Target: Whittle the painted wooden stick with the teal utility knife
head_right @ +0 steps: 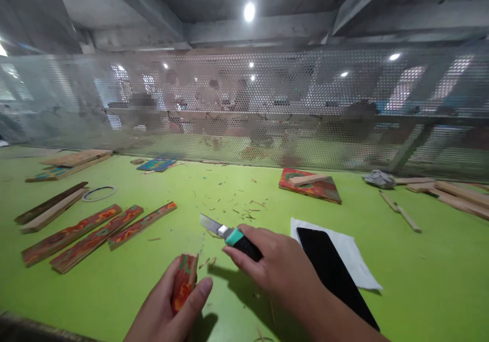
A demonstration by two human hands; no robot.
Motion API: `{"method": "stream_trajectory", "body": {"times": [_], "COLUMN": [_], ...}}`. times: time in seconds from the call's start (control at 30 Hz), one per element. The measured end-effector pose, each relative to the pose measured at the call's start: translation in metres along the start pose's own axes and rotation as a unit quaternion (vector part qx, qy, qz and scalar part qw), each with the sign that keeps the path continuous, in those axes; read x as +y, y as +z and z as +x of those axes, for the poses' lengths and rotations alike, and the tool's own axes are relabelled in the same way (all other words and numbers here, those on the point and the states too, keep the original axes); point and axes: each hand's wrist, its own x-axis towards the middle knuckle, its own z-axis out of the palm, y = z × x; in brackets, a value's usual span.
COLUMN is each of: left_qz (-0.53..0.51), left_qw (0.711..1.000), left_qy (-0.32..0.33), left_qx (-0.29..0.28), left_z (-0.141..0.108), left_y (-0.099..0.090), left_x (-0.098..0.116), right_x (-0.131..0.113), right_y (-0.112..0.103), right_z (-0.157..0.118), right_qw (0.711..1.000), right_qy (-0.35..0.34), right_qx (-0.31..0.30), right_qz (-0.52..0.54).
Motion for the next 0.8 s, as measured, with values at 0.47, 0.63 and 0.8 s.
{"method": "stream_trajectory", "body": {"times": [0.47, 0.63, 0.8], "left_qz": [-0.249, -0.292, -0.295], "left_qw": [0.943, 0.929, 0.929], "left_qy": [-0.121, -0.117, -0.129], "left_qx": [-0.186, -0.197, -0.179], "left_z": [0.006, 0.007, 0.006], "left_y": [-0.013, -0.01, -0.008], "left_x": [-0.018, -0.013, -0.009], "right_x": [-0.012, -0.011, -0.011], "right_y": [-0.014, -0.015, -0.013], "right_z": [0.007, 0.004, 0.003], "right_qw": [0.977, 0.97, 0.964], "right_qy": [-0.02, -0.031, -0.07], "right_qx": [-0.195, -0.224, -0.244], "right_qz": [0.08, 0.084, 0.081]}}
